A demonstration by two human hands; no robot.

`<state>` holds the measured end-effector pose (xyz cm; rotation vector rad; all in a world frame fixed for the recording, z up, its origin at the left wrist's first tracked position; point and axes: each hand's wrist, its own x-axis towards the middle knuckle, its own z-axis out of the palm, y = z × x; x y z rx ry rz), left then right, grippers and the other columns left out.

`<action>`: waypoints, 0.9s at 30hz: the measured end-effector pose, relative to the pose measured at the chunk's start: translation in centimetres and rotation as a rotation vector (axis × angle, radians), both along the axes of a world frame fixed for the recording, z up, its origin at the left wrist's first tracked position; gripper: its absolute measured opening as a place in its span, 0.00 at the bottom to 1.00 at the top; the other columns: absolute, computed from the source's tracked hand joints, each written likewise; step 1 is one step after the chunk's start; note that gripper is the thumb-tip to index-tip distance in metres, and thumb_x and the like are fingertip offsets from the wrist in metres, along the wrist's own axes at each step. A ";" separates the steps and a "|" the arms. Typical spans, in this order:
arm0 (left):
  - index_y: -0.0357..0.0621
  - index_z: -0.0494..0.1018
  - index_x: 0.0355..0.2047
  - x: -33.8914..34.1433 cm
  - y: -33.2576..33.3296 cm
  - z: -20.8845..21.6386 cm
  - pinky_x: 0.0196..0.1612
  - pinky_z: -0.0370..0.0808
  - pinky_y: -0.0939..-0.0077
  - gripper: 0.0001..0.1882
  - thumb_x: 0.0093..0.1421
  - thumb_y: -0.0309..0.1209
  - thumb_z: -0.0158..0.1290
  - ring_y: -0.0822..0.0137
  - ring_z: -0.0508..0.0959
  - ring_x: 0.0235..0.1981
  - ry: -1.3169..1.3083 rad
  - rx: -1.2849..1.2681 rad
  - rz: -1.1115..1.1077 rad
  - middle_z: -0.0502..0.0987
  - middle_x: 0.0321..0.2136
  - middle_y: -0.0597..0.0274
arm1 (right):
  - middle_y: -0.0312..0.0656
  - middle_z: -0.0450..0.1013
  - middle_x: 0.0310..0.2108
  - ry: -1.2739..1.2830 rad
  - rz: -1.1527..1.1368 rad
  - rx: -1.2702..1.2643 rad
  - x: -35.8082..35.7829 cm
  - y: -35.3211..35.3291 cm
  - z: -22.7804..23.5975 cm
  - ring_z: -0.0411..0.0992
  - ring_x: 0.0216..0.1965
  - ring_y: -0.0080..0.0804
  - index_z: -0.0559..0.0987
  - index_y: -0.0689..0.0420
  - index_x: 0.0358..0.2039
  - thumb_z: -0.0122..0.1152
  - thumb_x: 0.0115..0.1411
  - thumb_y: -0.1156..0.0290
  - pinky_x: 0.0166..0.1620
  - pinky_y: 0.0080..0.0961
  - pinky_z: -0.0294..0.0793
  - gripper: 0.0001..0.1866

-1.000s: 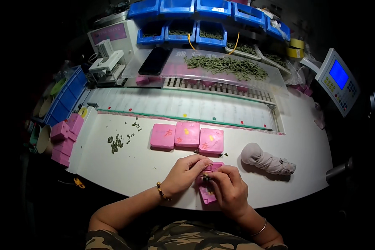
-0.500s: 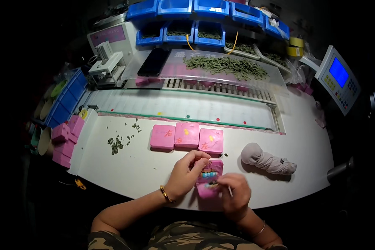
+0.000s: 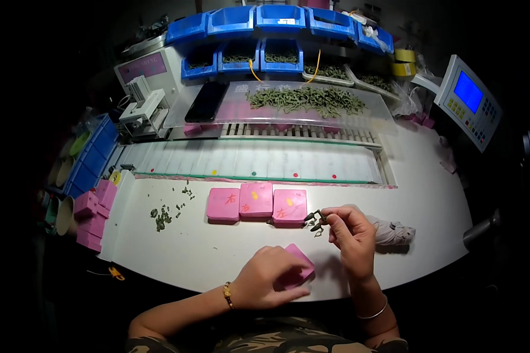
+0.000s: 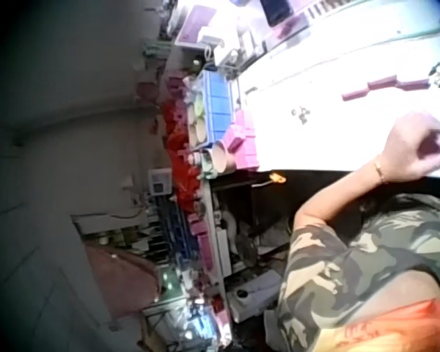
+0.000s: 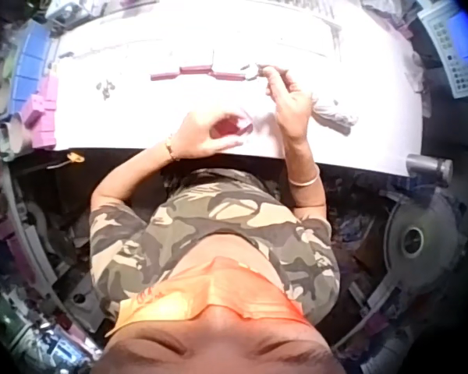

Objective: The person assembles small floral arrangements by placing green foliage into pink square molds and inserting individual flower components into the center of each arrangement using both hands.

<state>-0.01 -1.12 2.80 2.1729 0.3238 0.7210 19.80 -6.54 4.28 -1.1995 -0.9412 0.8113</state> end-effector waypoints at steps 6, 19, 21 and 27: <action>0.34 0.67 0.54 0.4 1.8 -0.5 0.42 0.77 0.77 0.19 0.65 0.27 0.54 0.72 0.77 0.40 -0.159 -0.873 0.210 0.77 0.42 0.57 | 0.34 0.76 0.30 -0.083 -0.002 -0.030 -0.9 -0.4 -0.1 0.66 0.26 0.13 0.81 0.63 0.41 0.57 0.65 0.76 0.30 0.12 0.68 0.07; 0.35 0.74 0.45 2.3 1.3 0.3 0.41 0.75 0.82 0.12 0.64 0.29 0.56 0.78 0.76 0.36 -0.134 -0.974 0.090 0.79 0.36 0.64 | 0.42 0.72 0.31 -0.567 -0.009 0.120 -1.9 -1.2 -0.1 0.74 0.30 0.30 0.82 0.60 0.40 0.61 0.59 0.81 0.32 0.22 0.73 0.09; 0.34 0.74 0.43 2.3 1.3 0.3 0.41 0.75 0.82 0.10 0.65 0.27 0.55 0.77 0.76 0.35 -0.124 -0.986 0.105 0.79 0.35 0.64 | 0.41 0.72 0.31 -0.757 -0.094 0.211 -1.9 -1.2 -0.4 0.74 0.29 0.33 0.82 0.58 0.40 0.62 0.56 0.81 0.31 0.24 0.74 0.10; 0.36 0.75 0.42 2.1 1.3 0.0 0.37 0.76 0.84 0.11 0.63 0.30 0.57 0.79 0.78 0.34 -0.148 -0.886 0.131 0.80 0.36 0.64 | 0.37 0.71 0.30 -1.261 -0.213 0.274 -1.8 -1.8 0.2 0.72 0.26 0.31 0.81 0.55 0.38 0.67 0.47 0.76 0.27 0.27 0.72 0.15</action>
